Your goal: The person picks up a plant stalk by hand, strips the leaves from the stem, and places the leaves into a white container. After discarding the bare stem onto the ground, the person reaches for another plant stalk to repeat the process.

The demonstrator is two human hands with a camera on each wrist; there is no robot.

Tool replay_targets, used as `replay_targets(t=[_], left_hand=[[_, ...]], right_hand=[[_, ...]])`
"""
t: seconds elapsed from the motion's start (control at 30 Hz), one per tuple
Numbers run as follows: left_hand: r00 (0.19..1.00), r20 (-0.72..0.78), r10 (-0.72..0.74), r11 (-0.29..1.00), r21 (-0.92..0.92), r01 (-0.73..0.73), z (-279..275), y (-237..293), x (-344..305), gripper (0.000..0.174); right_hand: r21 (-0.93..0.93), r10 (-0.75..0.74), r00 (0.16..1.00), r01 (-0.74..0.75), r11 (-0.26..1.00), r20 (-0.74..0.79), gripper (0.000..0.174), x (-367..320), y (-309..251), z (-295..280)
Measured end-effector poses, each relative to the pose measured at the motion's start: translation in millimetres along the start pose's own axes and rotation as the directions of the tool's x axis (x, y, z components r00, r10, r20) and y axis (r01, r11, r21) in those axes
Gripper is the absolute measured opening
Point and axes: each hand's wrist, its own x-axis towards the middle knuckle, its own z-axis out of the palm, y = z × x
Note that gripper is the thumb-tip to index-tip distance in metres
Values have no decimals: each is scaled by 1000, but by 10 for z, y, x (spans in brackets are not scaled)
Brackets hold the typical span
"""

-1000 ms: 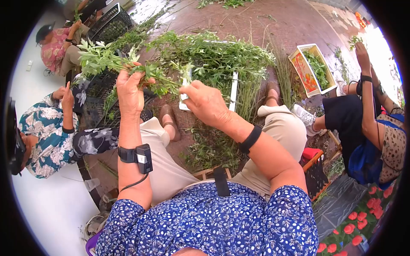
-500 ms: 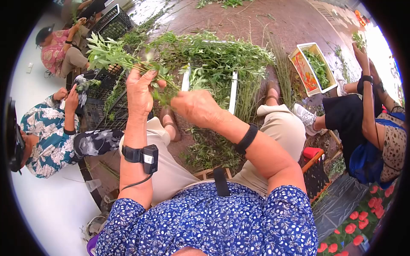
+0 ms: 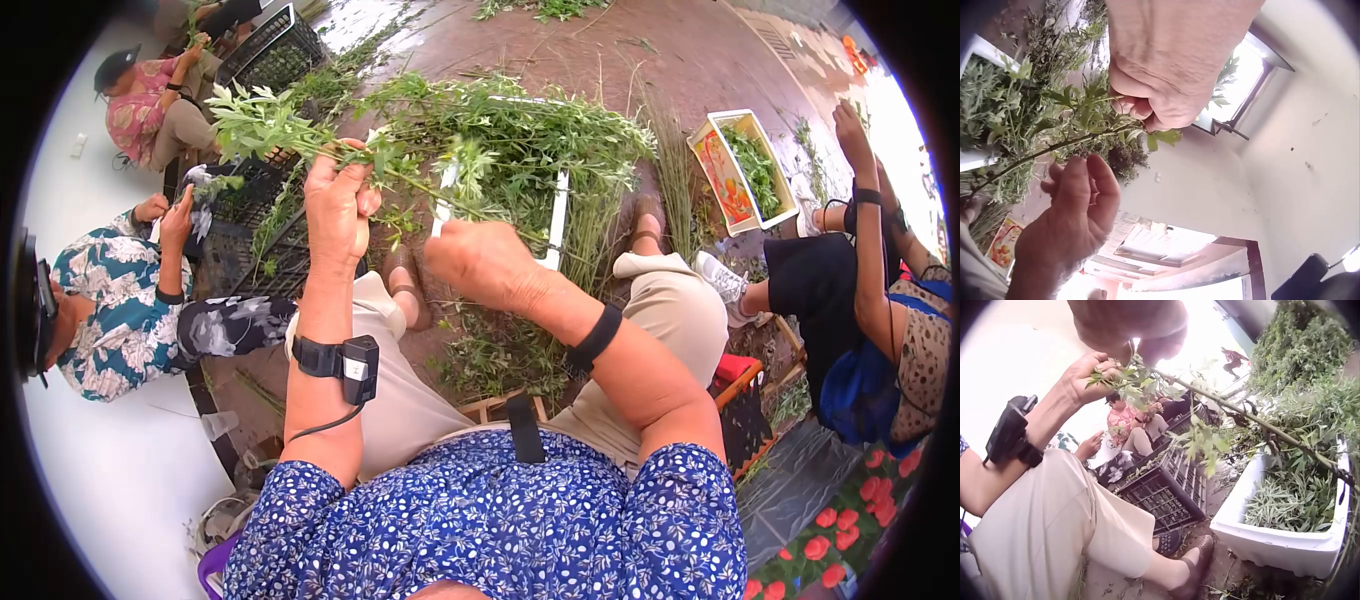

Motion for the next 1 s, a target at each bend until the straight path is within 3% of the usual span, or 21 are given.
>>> replay_targets(t=[0.03, 0.07, 0.13, 0.27, 0.33, 0.43, 0.57, 0.63, 0.67, 0.73, 0.8, 0.87, 0.9, 1.0], left_hand=[[1000, -2, 3, 1000, -1, -3, 16, -8, -13, 14], [999, -5, -31, 999, 14, 31, 41, -23, -30, 14], [998, -8, -66, 997, 25, 66, 92, -57, -48, 13], [997, -28, -67, 997, 45, 68, 174, -100, -73, 15], [995, -40, -91, 984, 148, 96, 162, -108, -67, 16], [996, -11, -86, 983, 162, 87, 192, -121, -80, 17], [995, -21, -94, 963, 253, 96, 178, -134, -77, 17], [996, -42, -83, 958, 271, 92, 142, -156, -57, 16], [999, -38, -13, 928, 372, 26, 106, -194, -38, 16], [998, -26, 55, 882, 469, -37, 71, -177, -6, 16], [997, -73, 37, 958, 286, -15, 35, -116, 16, 14], [996, -84, 16, 971, 238, 4, 38, -78, 12, 14], [998, -66, 0, 971, 239, 16, 23, -66, 7, 15], [999, -42, -17, 971, 237, 26, -5, -49, 18, 17]], right_hand=[[100, 69, 967, -45, 994, -247, 10, 37, -5, -19], [207, 157, 869, -64, 976, -469, 12, 66, -4, -45], [195, 201, 872, -125, 973, -445, 18, 101, 22, -95], [-12, 64, 869, -81, 997, -491, 21, 175, 88, -78], [-228, -74, 929, -11, 974, -362, 21, 165, 95, -117], [-267, -184, 876, 66, 962, -446, 16, 177, 105, -43], [-227, -125, 893, 27, 974, -432, 9, 159, 109, -38], [-193, -208, 879, 136, 972, -429, 8, 149, 85, -71], [-194, -210, 878, 137, 971, -430, 8, 132, 79, -71], [-216, -274, 899, 209, 954, -342, 9, 49, 45, -50], [-189, -262, 919, 213, 959, -294, 6, -64, -34, 7], [-30, -87, 995, 86, 996, -45, 6, -141, -54, 113], [-8, -92, 995, 92, 996, 49, 8, -159, -45, 144], [110, -50, 988, 33, 993, 147, 10, -229, -46, 174]])
